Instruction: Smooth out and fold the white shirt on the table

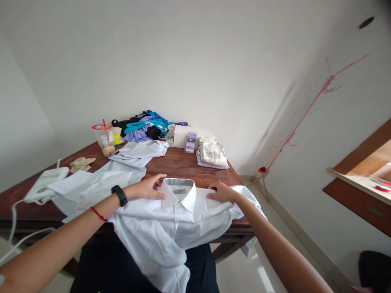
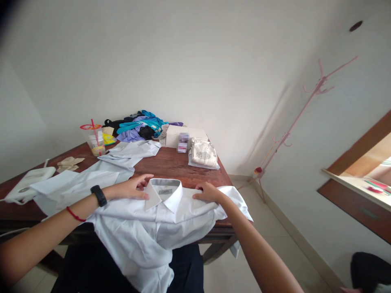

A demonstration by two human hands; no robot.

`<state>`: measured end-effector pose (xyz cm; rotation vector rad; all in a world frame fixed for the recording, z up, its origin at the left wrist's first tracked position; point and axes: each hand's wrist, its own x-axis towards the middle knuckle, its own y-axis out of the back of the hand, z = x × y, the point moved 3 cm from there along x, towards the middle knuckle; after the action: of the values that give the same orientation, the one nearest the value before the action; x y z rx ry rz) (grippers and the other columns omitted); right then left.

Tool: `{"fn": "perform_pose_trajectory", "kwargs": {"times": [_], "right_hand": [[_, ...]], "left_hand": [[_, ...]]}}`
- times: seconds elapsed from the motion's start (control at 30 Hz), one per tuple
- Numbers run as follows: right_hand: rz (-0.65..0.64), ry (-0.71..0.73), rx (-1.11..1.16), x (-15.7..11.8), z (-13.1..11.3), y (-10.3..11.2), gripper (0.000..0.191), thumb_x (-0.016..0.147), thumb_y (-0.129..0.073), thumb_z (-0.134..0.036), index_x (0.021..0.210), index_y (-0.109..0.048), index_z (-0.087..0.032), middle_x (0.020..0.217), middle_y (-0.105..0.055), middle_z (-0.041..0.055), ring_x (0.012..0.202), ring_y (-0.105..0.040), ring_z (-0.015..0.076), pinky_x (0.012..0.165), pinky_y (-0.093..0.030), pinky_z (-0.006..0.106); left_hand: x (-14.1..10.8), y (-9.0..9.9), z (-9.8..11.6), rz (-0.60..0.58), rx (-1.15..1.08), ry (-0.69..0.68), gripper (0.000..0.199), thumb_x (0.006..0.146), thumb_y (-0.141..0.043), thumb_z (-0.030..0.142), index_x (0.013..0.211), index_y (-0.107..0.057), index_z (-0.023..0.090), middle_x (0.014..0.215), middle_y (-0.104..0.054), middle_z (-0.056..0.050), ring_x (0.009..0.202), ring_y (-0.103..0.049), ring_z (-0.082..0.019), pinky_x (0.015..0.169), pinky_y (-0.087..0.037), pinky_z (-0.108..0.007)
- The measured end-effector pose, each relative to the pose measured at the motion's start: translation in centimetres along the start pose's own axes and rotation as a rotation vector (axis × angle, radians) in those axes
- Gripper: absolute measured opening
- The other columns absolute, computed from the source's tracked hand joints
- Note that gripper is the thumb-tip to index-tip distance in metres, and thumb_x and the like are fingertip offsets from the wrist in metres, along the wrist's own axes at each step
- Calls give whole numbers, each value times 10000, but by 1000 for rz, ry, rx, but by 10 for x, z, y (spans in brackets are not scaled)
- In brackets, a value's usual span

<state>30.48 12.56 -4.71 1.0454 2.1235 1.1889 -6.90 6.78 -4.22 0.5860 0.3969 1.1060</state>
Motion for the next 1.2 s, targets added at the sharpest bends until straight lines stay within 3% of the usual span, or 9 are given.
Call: {"fn": "perform_pose_trajectory", "kwargs": {"times": [0.1, 0.23, 0.37, 0.53, 0.73, 0.97, 1.1, 1.2], "right_hand": [[4, 6, 4, 1, 1, -1, 227, 801, -727, -409, 875, -735, -194, 892, -766, 37, 766, -673, 210, 641, -423, 275], [2, -10, 13, 2, 4, -2, 217, 803, -715, -389, 830, -708, -174, 844, -744, 42, 738, -648, 195, 627, -400, 271], [12, 2, 49, 2, 5, -4, 239, 819, -692, -410, 805, -682, -171, 809, -720, 35, 717, -622, 186, 614, -382, 269], [43, 4, 60, -1, 6, -5, 240, 843, -665, -416, 803, -672, -179, 802, -710, 23, 713, -606, 180, 623, -376, 270], [164, 13, 26, 0, -5, 7, 250, 873, -632, -409, 772, -652, -181, 788, -692, 13, 713, -582, 171, 624, -364, 269], [406, -56, 44, 28, -11, 53, 305, 878, -616, -481, 813, -655, -185, 768, -665, 16, 713, -578, 175, 630, -384, 264], [551, -135, -60, 51, -17, 73, 226, 907, -599, -412, 891, -666, -196, 785, -670, 23, 751, -592, 196, 678, -407, 282], [659, -110, -205, 66, -24, 67, 200, 936, -553, -279, 1067, -674, -190, 969, -693, 82, 927, -613, 251, 811, -458, 341]], "left_hand": [[0, 0, 3, -40, -48, -45, 886, 709, -824, 471, 1479, -459, 232, 1226, -678, -119, 1076, -645, -279, 921, -491, -357], [0, 0, 11, -87, 31, -49, 577, 706, -801, 505, 1175, -631, 214, 1062, -681, -59, 972, -613, -263, 829, -478, -324], [2, -1, 20, -35, 123, -7, 399, 701, -763, 493, 917, -596, 202, 858, -614, -17, 826, -553, -223, 699, -410, -283], [2, -2, 26, -2, 174, -14, 346, 707, -746, 461, 832, -557, 201, 779, -568, 1, 746, -501, -196, 644, -340, -269], [9, 14, 39, 93, 233, -91, 337, 747, -732, 462, 853, -548, 200, 764, -547, 21, 709, -481, -174, 628, -325, -258], [47, 62, 69, 262, 218, -251, 355, 751, -741, 406, 993, -580, 201, 848, -557, 18, 708, -477, -161, 658, -381, -264], [83, 84, 76, 378, 374, -245, 476, 788, -692, 289, 1237, -557, 210, 1059, -626, -36, 873, -573, -206, 799, -466, -323], [104, 80, 68, 386, 616, -81, 621, 817, -675, 230, 1401, -467, 191, 1338, -570, -129, 1148, -563, -286, 978, -449, -426]]}}
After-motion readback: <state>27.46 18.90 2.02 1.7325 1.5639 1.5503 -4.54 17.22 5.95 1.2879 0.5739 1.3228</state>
